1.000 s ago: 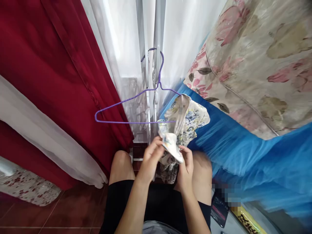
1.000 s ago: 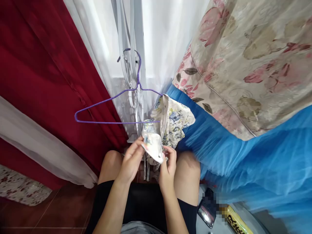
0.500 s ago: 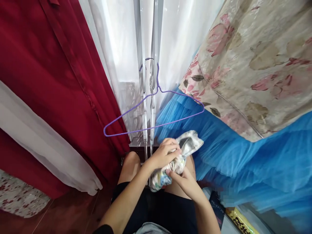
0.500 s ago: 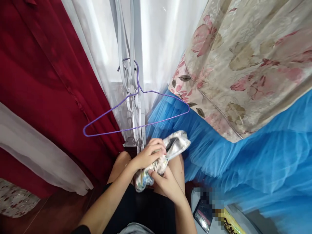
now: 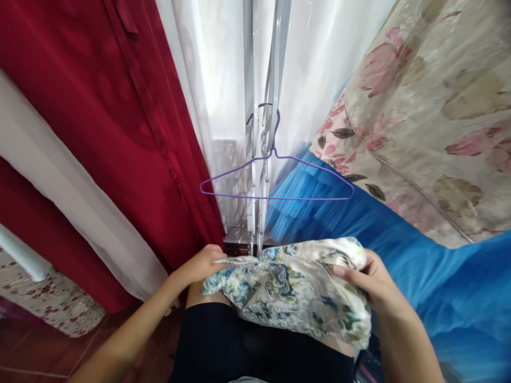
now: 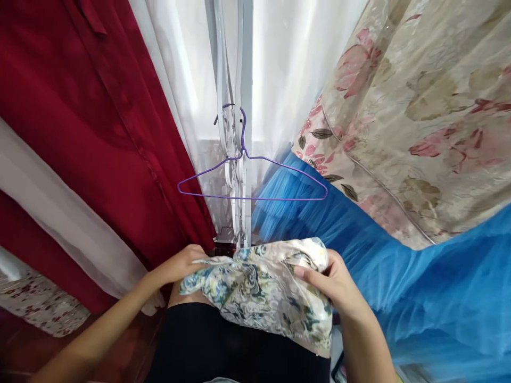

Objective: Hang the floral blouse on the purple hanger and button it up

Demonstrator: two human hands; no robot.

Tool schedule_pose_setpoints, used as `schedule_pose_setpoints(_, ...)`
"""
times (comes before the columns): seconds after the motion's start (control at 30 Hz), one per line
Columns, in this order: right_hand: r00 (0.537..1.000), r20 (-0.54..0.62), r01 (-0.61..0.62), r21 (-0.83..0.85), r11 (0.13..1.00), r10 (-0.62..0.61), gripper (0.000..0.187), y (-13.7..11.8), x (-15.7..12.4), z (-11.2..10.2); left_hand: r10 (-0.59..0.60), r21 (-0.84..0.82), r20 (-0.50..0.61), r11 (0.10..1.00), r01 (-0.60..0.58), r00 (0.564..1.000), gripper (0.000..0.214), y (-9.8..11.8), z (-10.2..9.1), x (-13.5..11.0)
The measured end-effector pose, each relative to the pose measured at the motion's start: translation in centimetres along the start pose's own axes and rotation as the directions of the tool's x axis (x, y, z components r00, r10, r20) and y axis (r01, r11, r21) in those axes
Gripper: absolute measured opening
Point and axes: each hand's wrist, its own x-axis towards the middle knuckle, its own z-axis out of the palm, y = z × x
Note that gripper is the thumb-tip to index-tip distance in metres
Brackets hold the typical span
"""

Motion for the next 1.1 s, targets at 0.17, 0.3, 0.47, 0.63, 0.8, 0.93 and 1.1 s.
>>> schedule_pose_setpoints(0.17,0.966,0.056,0.257,-0.354,0.899,-0.254,0.026,-2.5,5.4,2.5,0.230,0.639,0.187,0.710,-0.296,0.955,0.014,6.3,-7.3,3.5)
schedule_pose_setpoints(0.3,0.901,0.040,0.381,-0.550,0.743,-0.432,0.054,-2.4,9.6,4.0,0.342,0.736,0.139,0.592,-0.328,0.929,0.026,10.6,-8.9,7.0)
schedule_pose_setpoints(0.47,0.886,0.055,0.398,-0.598,0.695,-0.461,0.040,-1.4,11.7,5.3,0.406,0.775,0.198,0.492,-0.396,0.892,0.030,14.8,-6.7,9.6)
schedule_pose_setpoints(0.63,0.870,-0.009,0.375,-0.636,0.674,-0.492,0.025,-0.8,10.8,6.4,0.443,0.790,0.343,0.341,-0.510,0.828,0.018,16.2,-5.1,9.6)
schedule_pose_setpoints(0.8,0.885,-0.008,0.358,-0.626,0.693,-0.465,0.019,-0.8,10.3,7.0,0.444,0.776,0.292,0.407,-0.481,0.847,0.015,15.7,-5.0,8.7)
schedule_pose_setpoints(0.93,0.891,-0.024,0.330,-0.650,0.684,-0.453,0.017,-0.9,10.3,7.1,0.485,0.788,0.125,0.481,-0.383,0.865,0.042,16.8,-3.5,7.1)
schedule_pose_setpoints(1.1,0.894,-0.040,0.319,-0.645,0.694,-0.447,0.014,-0.8,10.1,7.2,0.379,0.762,-0.007,0.602,-0.240,0.926,0.045,18.4,-3.3,5.7)
